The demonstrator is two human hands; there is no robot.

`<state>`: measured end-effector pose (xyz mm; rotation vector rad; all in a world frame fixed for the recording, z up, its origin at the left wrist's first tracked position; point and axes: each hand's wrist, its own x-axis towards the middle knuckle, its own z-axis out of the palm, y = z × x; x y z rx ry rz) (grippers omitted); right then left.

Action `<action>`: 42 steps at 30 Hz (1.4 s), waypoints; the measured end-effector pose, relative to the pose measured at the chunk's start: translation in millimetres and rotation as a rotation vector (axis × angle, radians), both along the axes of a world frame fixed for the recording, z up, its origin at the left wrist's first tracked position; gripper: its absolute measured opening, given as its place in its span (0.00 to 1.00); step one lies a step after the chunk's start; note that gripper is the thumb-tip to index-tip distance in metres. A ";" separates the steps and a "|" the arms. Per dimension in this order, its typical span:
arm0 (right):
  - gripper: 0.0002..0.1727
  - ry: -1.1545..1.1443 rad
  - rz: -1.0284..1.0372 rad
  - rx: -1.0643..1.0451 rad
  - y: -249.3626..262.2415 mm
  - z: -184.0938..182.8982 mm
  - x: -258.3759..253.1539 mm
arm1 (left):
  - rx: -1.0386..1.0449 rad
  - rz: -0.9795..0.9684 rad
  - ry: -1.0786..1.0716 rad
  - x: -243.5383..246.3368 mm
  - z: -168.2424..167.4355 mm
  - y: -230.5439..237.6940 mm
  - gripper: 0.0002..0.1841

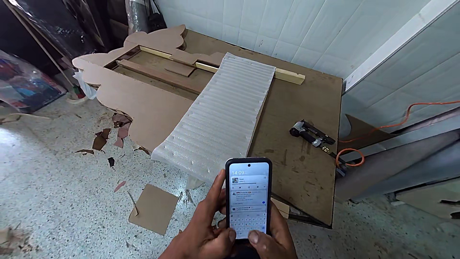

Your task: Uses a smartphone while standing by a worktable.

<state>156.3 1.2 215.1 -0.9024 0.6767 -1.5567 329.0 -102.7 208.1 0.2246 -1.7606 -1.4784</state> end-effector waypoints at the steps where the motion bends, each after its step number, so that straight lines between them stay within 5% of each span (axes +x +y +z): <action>1: 0.38 -0.015 0.029 -0.016 0.1 -1.6 -2.5 | 0.003 -0.001 0.000 -1.1 0.6 0.2 0.51; 13: 0.32 0.069 -0.148 0.063 -7.1 -0.3 -9.7 | -0.039 0.025 -0.034 -15.8 2.9 1.1 0.52; 20: 0.38 -0.057 0.104 -0.041 -8.2 -6.7 -20.3 | 0.042 0.061 -0.017 -17.1 3.7 -1.4 0.50; 35: 0.28 -0.074 -0.001 0.030 -12.2 -6.8 -25.6 | 0.058 0.017 0.015 -26.3 0.2 -2.9 0.50; 42: 0.31 -0.092 0.048 -0.004 -5.2 -9.3 -38.0 | 0.080 0.010 0.019 -35.9 -0.1 0.9 0.50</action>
